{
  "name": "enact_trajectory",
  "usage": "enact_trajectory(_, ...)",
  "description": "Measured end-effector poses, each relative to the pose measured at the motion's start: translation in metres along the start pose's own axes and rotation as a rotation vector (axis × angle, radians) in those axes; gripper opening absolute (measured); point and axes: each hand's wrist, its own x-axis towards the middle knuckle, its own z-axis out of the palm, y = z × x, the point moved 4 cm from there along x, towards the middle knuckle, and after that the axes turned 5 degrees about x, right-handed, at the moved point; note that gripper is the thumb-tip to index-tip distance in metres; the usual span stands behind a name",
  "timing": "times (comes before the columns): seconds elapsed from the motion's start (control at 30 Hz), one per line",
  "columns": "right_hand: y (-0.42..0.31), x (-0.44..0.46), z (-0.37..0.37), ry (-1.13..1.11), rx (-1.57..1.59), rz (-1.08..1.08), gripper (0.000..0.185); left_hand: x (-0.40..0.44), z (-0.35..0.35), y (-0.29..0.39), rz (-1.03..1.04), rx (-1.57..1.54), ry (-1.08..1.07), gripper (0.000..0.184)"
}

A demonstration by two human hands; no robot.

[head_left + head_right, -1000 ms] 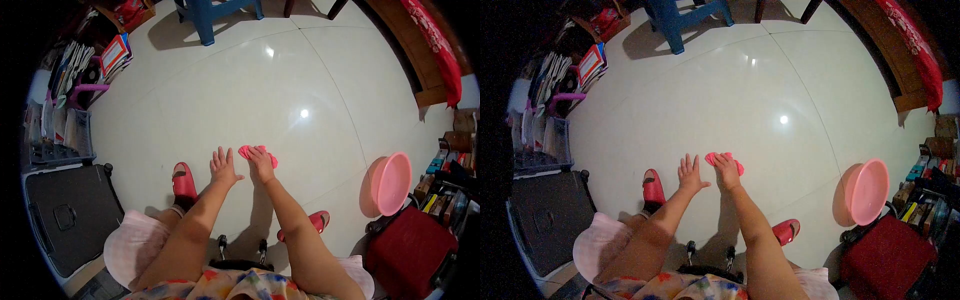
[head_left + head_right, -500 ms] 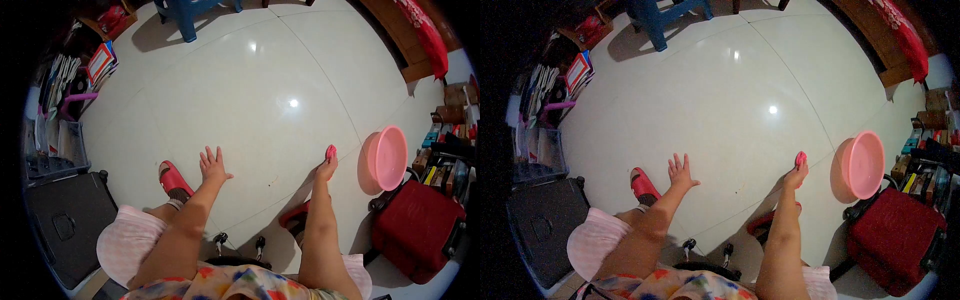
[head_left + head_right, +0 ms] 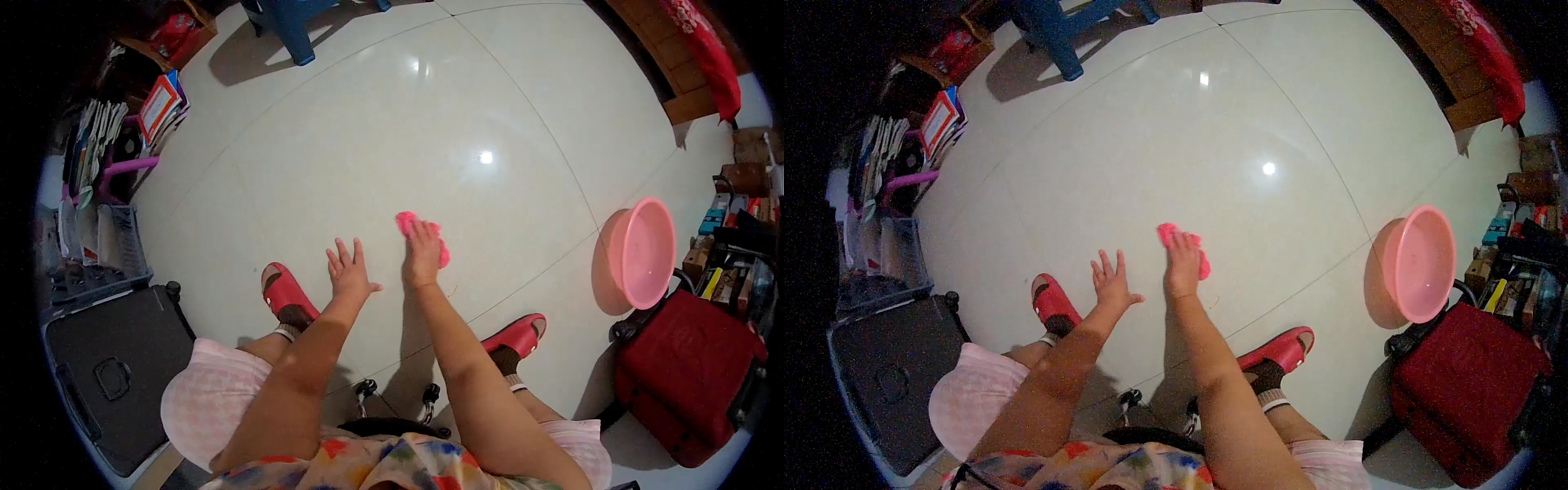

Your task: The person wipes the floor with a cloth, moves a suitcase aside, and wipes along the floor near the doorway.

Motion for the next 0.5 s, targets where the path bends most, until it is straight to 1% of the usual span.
enact_trajectory(0.03, -0.013, -0.008, 0.004, -0.024, 0.000, -0.055, 0.040, 0.000, 0.000, -0.001, 0.002, -0.003, 0.007, 0.128)
enact_trajectory(0.1, -0.027, -0.014, 0.013, -0.181, 0.101, -0.035, 0.036, 0.002, 0.000, -0.001, -0.012, 0.012, -0.010, 0.128)
enact_trajectory(0.13, -0.027, -0.014, 0.015, -0.189, 0.213, -0.072, 0.029, 0.002, 0.000, 0.000, -0.016, 0.015, -0.018, 0.128)
enact_trajectory(0.2, -0.018, -0.010, 0.004, -0.100, 0.744, 0.257, 0.025, 0.003, -0.003, 0.000, -0.027, 0.023, -0.028, 0.128)
enact_trajectory(0.23, -0.012, -0.007, -0.006, -0.033, 0.934, 0.367, 0.025, 0.002, -0.004, 0.000, -0.032, 0.026, -0.036, 0.128)
enact_trajectory(0.3, 0.007, -0.003, -0.044, 0.116, 1.302, 0.498, 0.027, 0.001, -0.006, 0.001, -0.033, 0.019, -0.037, 0.128)
enact_trajectory(0.33, 0.022, -0.002, -0.067, 0.198, 1.383, 0.515, 0.028, 0.000, -0.005, 0.001, -0.033, 0.019, -0.038, 0.128)
enact_trajectory(0.37, 0.040, -0.003, -0.090, 0.274, 1.402, 0.505, 0.029, 0.000, -0.003, 0.000, -0.021, 0.019, -0.015, 0.128)
enact_trajectory(0.43, 0.111, -0.018, -0.138, 0.429, 1.083, 0.371, 0.027, 0.004, 0.003, -0.002, 0.000, 0.026, 0.035, 0.129)
enact_trajectory(0.5, 0.161, -0.041, -0.174, 0.628, 0.813, 0.404, 0.030, 0.004, 0.001, 0.000, -0.008, 0.030, 0.019, 0.130)
